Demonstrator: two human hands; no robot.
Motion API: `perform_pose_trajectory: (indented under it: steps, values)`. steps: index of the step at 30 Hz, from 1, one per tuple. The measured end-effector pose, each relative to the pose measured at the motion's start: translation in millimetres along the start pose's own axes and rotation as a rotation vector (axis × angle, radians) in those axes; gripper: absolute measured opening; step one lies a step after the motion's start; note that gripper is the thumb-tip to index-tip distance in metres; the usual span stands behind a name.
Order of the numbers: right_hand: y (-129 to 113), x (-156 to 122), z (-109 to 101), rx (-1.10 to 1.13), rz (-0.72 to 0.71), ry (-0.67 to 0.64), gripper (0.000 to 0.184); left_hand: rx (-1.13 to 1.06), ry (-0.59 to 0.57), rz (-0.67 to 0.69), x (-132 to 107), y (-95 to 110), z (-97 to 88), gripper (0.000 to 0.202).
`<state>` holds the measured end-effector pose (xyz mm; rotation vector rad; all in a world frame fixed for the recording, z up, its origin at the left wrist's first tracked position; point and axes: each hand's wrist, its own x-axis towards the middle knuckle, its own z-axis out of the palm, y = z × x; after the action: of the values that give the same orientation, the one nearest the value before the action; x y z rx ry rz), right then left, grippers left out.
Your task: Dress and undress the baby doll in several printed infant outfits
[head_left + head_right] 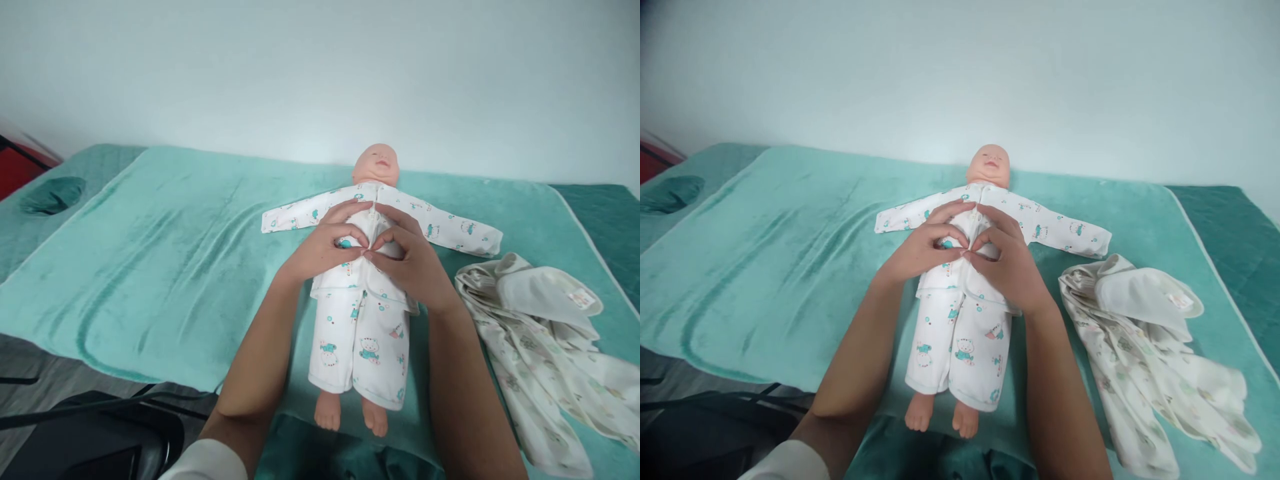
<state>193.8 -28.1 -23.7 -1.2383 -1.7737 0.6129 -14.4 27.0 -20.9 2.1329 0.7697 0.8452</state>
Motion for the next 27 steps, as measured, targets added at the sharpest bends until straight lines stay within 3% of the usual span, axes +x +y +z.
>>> perform_pose_trajectory:
  steps: [5, 13, 24, 27]
  values:
    - [3.8, -0.1, -3.9, 0.014, 0.106, -0.028, 0.02, 0.022, 0.008, -0.024, 0.3, 6.0, 1.5, 0.012]
    - [0.2, 0.1, -5.6, 0.067, 0.132, -0.062, 0.02, 0.036, 0.043, -0.029, 2.6, 10.0, 5.8, 0.017]
    - [-4.2, 0.0, 1.5, -0.056, 0.039, 0.017, 0.026, -0.013, 0.058, -0.035, 2.9, 9.9, 4.2, 0.016]
    - [-2.5, 0.6, -1.7, -0.006, 0.001, -0.016, 0.024, -0.035, 0.058, -0.037, 2.5, 10.6, 3.3, 0.014]
